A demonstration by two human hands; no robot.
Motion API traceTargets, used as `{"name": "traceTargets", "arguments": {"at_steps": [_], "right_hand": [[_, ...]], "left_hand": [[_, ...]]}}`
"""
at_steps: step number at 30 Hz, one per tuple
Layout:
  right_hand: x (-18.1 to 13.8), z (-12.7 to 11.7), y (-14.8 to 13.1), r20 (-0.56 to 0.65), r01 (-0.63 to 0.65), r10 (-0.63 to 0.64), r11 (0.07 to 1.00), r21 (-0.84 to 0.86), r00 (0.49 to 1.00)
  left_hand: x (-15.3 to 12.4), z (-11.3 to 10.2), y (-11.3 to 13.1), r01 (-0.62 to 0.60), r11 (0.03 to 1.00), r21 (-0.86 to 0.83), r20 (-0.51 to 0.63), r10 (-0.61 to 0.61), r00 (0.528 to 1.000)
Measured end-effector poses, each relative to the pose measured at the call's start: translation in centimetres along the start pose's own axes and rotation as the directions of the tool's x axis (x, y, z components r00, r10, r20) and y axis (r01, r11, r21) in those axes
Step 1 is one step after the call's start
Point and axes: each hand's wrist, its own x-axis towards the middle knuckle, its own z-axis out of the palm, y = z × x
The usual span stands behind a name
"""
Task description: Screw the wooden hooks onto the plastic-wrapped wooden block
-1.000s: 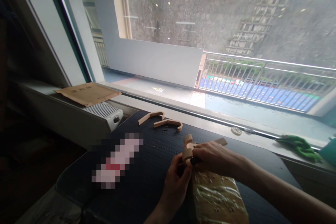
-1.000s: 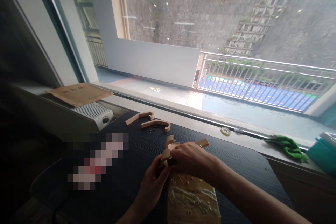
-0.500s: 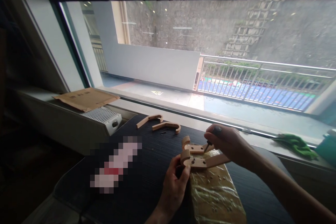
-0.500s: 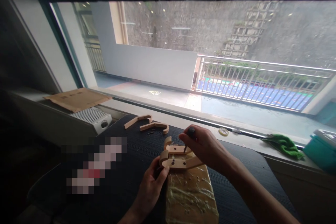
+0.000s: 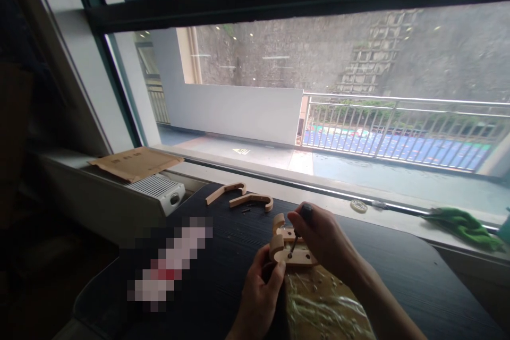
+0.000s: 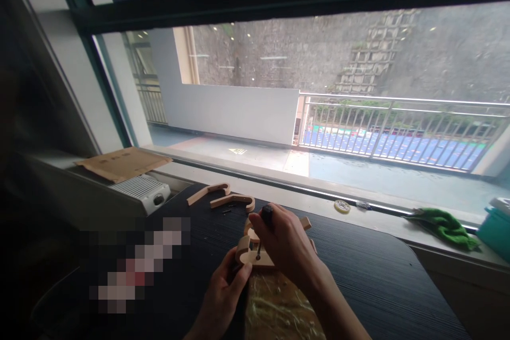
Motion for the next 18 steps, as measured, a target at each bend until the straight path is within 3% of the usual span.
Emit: {"name": "traceTargets", "arguments": {"at_steps": [18], "right_hand": [[0.14,0.23,0.30,-0.001,0.026,-0.026,0.999,-0.039,1.000]], "left_hand": [[0.02,0.05,0.38,0.000,1.000,0.029,0.002,0.000,1.000]]}}
